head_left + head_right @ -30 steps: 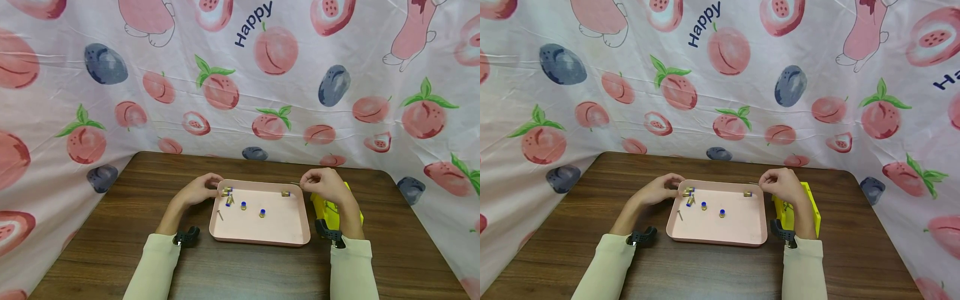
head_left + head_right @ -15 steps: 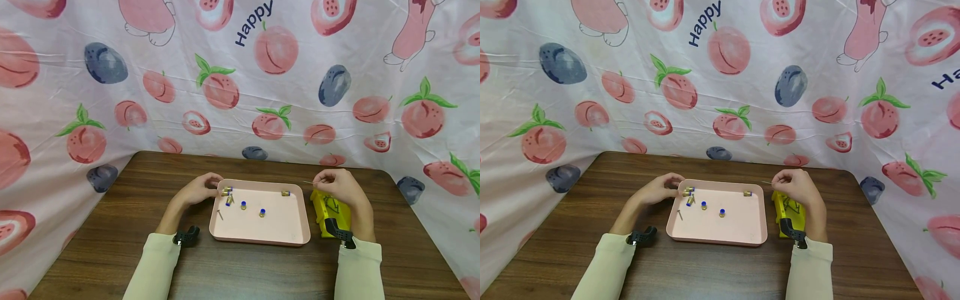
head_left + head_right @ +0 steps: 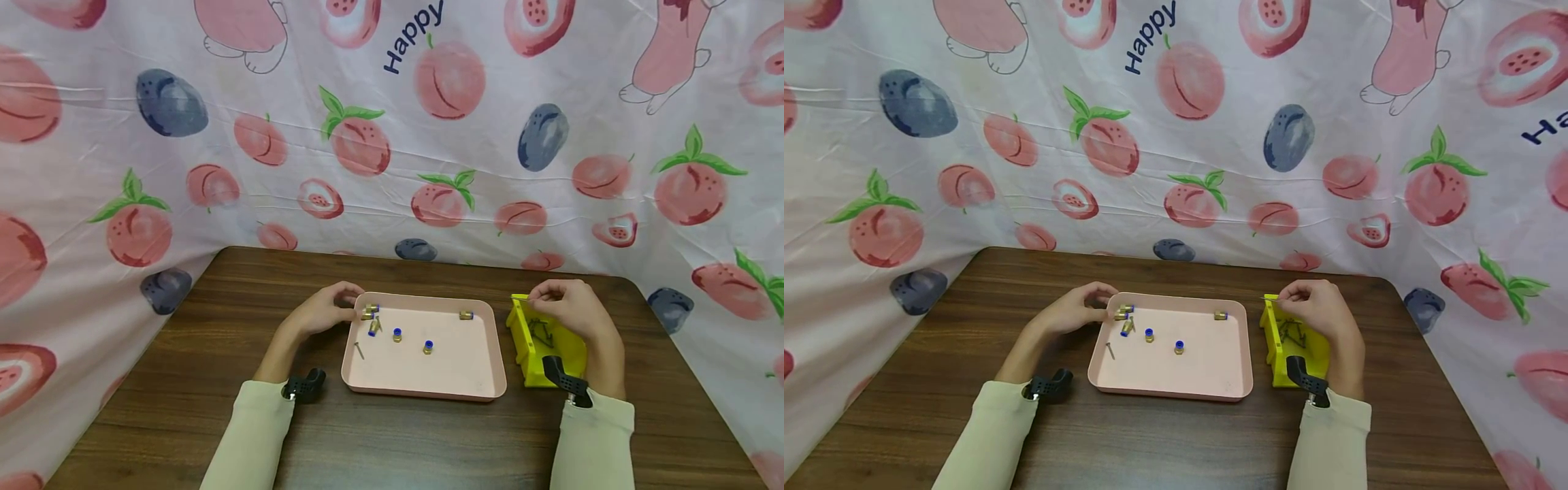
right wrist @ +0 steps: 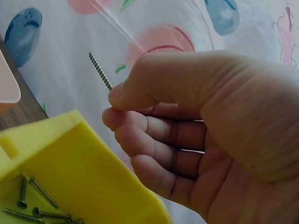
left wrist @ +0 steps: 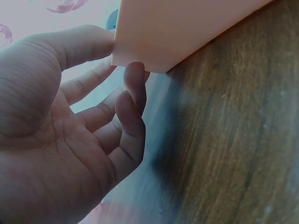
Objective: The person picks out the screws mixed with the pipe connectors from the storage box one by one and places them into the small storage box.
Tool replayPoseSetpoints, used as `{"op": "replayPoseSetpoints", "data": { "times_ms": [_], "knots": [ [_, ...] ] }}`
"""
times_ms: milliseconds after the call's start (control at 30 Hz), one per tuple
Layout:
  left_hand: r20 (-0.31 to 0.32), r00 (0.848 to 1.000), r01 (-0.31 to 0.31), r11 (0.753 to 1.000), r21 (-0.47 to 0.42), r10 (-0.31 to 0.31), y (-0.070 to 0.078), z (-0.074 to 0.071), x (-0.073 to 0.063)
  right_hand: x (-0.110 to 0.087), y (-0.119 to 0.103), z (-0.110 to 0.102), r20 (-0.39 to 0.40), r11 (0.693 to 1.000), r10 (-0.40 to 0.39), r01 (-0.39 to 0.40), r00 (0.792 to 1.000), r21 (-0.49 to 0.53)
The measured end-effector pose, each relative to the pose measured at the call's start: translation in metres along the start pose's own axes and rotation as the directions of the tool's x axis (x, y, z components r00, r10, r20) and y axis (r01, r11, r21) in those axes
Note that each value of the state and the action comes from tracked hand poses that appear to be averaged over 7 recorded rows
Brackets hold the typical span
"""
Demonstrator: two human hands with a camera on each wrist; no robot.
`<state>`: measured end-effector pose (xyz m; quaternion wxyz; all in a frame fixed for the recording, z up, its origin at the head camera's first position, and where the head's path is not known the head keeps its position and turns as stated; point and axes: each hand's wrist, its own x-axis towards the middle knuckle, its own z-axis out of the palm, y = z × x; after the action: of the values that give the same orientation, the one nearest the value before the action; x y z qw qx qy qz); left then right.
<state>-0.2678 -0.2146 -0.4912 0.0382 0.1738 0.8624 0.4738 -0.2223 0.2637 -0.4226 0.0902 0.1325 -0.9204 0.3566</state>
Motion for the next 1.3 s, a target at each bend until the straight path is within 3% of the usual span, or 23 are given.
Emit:
{"op": "replayPoseSetpoints", "data": {
  "times_ms": [700,800,933,1000,1233,1300],
  "knots": [
    [0.007,1.000,-0.007,1.000,0.011,0.007,-0.004,-0.003,0.002,-0.007,0.020,-0.009,-0.018,0.987,0.162,-0.163,0.987,-0.013],
    [0.004,1.000,-0.009,1.000,0.017,0.009,-0.023,-0.003,0.013,-0.007,0.021,-0.009,-0.023,0.985,0.173,-0.173,0.985,-0.018],
    [0.006,1.000,-0.029,0.999,0.018,0.029,-0.036,-0.004,0.021,-0.008,0.021,-0.010,-0.028,0.982,0.187,-0.188,0.982,-0.028],
    [0.020,0.999,-0.040,0.999,0.006,0.040,-0.028,-0.005,0.015,-0.009,0.021,-0.010,-0.031,0.980,0.196,-0.197,0.980,-0.033],
    [0.016,0.999,-0.042,0.999,0.005,0.042,-0.026,-0.004,0.014,-0.008,0.022,-0.008,-0.035,0.976,0.212,-0.213,0.977,-0.035],
    [0.030,0.999,-0.029,1.000,-0.011,0.029,-0.019,-0.005,0.010,-0.007,0.022,-0.009,-0.033,0.976,0.215,-0.216,0.976,-0.037]
  ]
}}
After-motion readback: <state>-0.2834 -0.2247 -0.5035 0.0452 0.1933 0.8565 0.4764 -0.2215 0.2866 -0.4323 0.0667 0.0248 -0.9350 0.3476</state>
